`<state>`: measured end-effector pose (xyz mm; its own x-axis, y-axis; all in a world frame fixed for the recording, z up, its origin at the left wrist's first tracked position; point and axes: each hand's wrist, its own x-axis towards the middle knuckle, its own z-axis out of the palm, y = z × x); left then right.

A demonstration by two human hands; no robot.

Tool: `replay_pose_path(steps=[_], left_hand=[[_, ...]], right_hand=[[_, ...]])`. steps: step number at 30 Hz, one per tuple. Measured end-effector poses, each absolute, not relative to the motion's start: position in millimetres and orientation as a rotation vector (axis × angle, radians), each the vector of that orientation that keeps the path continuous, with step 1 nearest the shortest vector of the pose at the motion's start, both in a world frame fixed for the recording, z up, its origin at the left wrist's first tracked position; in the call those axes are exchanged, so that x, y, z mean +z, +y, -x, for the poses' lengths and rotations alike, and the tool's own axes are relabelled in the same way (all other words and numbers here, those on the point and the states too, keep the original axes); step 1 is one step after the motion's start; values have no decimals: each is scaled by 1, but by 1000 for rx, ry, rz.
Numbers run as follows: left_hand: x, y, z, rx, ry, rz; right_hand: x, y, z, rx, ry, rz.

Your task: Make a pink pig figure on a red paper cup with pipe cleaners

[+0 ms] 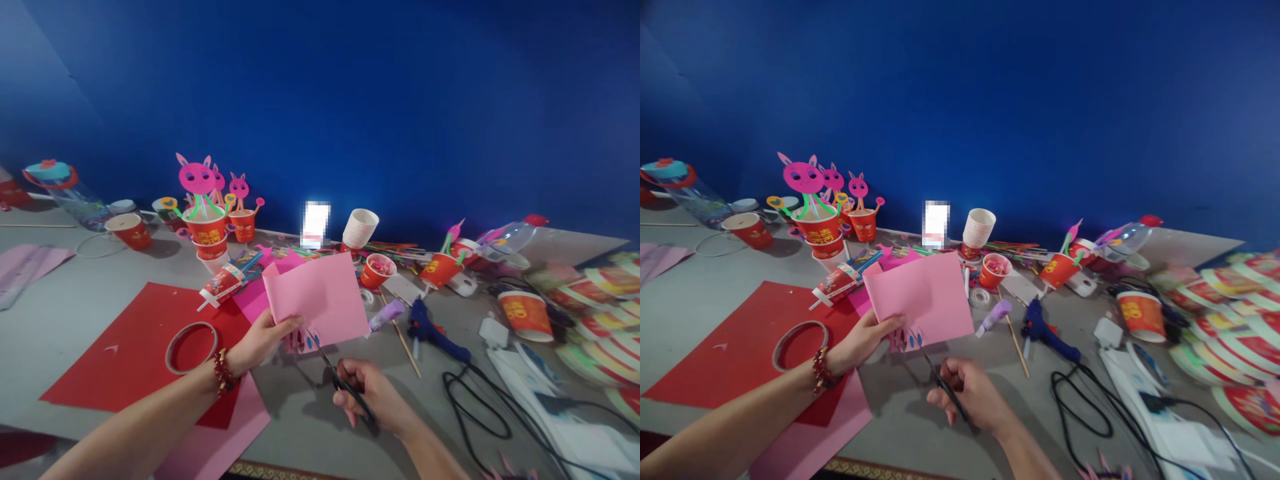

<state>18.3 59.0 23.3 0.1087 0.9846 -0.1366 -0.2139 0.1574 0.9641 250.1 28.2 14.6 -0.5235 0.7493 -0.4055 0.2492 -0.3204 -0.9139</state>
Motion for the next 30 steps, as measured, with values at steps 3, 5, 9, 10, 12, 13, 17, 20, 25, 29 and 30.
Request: replay_pose_path(steps=[3,5,9,10,12,13,17,20,25,29,30], left_hand=[[24,59,-18,1131,1038,-1004],[25,58,-18,1127,1033,-1018],[24,58,-18,1120,1023,-1029],[24,58,-18,1120,1021,-1031],[24,59,-18,1113,1020,-1040],[24,59,-18,1106,1021,-1044],[25,59,-17,1080,1028,-1058],[26,58,-16,1073,1024,-1059],[28,59,-16,1056,988,-1069],[28,59,-16,1049,991,-1085],[28,59,-16,1051,991,-1089]], right_hand=[[16,28,-250,1903,-1560,1269],[18,28,-249,1909,-1554,1267],[19,29,-248,1911,-1541,1278],[18,29,-248,1909,-1536,1286],[17,29,-247,1907,-1523,1306],[17,29,-247,1908,-1517,1313],[19,28,-247,1917,-1500,1321],[20,28,-247,1925,-1495,1330],[19,28,-246,1894,-1507,1327],[15,28,-246,1886,-1508,1310],[14,28,-247,1887,-1507,1309]])
